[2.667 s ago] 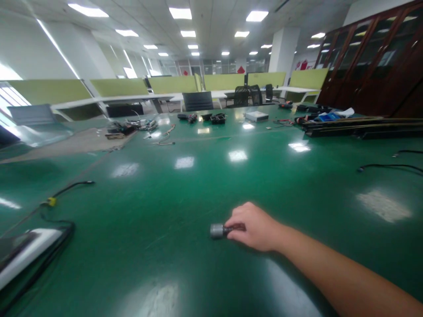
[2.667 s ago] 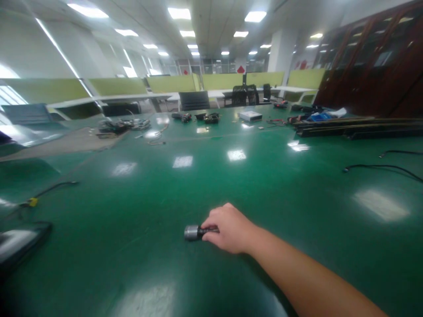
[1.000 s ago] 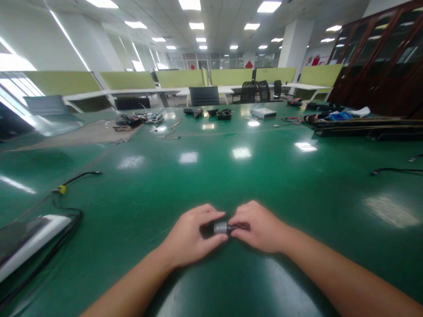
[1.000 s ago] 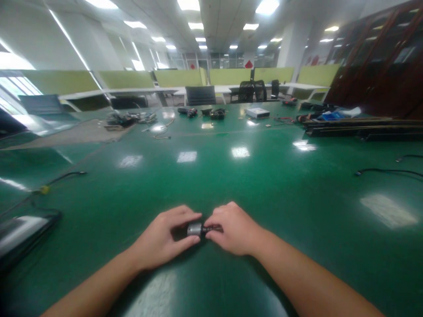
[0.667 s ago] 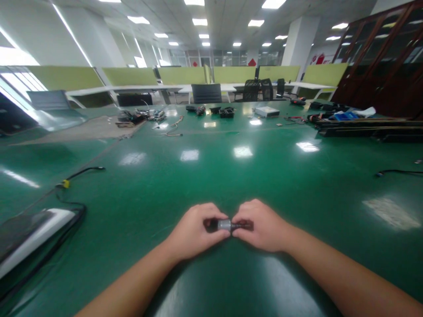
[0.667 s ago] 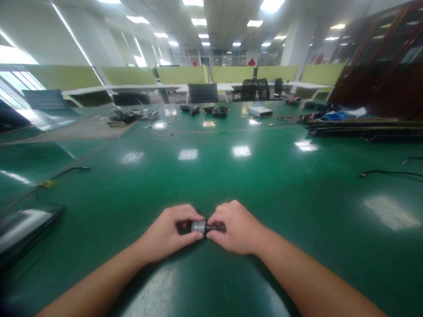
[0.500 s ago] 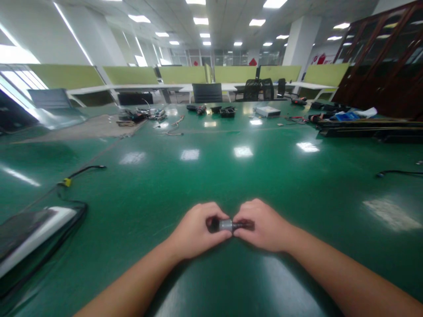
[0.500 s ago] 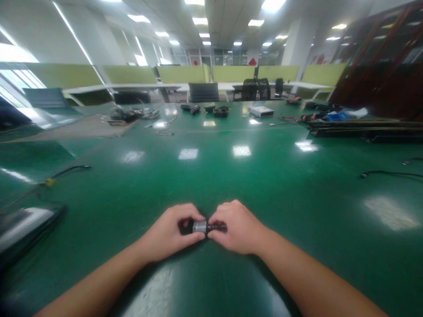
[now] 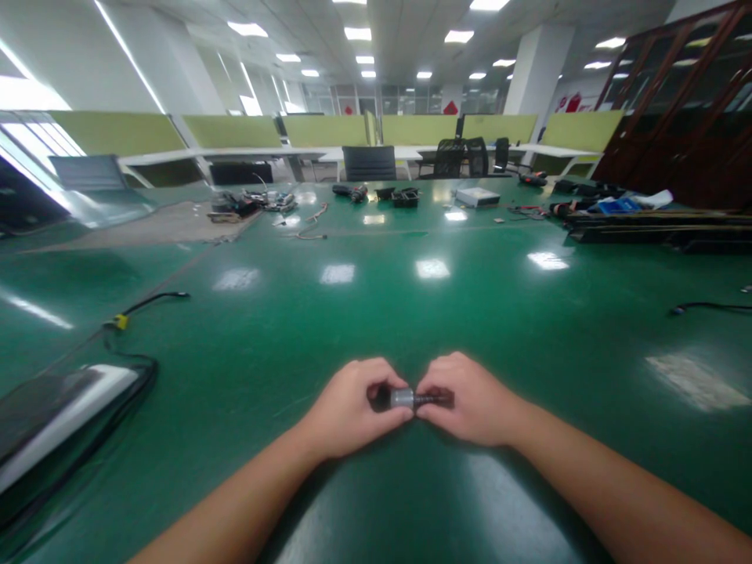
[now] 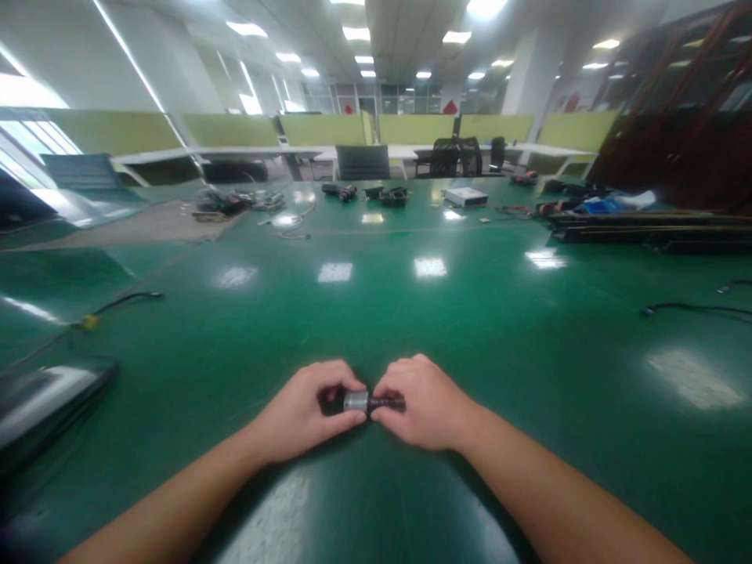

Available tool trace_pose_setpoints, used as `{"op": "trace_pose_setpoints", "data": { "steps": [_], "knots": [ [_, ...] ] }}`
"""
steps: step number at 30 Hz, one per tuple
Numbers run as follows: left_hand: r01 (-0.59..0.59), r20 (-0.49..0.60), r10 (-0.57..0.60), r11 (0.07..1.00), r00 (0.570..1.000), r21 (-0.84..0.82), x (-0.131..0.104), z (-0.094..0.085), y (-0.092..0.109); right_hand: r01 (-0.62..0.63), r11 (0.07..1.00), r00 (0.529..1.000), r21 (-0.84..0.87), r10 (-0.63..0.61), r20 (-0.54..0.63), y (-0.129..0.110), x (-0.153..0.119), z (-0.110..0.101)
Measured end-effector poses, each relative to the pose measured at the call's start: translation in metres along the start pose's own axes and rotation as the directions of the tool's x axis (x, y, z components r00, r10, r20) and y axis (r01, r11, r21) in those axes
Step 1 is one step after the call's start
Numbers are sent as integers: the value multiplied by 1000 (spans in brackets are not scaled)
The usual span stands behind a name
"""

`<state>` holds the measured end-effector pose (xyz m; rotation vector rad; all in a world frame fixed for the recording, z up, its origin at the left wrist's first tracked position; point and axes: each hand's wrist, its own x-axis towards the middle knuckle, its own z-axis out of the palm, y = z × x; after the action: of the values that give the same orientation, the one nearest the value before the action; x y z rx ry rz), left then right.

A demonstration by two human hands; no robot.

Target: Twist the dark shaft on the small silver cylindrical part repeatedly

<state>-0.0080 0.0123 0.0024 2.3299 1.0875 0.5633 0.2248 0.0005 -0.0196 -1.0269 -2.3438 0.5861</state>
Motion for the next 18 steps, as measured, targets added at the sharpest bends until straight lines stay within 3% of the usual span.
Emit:
{"op": "trace_pose_setpoints", "data": {
  "steps": [18],
  "knots": [
    [21, 12, -21, 1000, 1000, -8, 0, 0, -1, -28, 1000, 999, 2, 28, -27, 5, -5, -4]
  ]
}}
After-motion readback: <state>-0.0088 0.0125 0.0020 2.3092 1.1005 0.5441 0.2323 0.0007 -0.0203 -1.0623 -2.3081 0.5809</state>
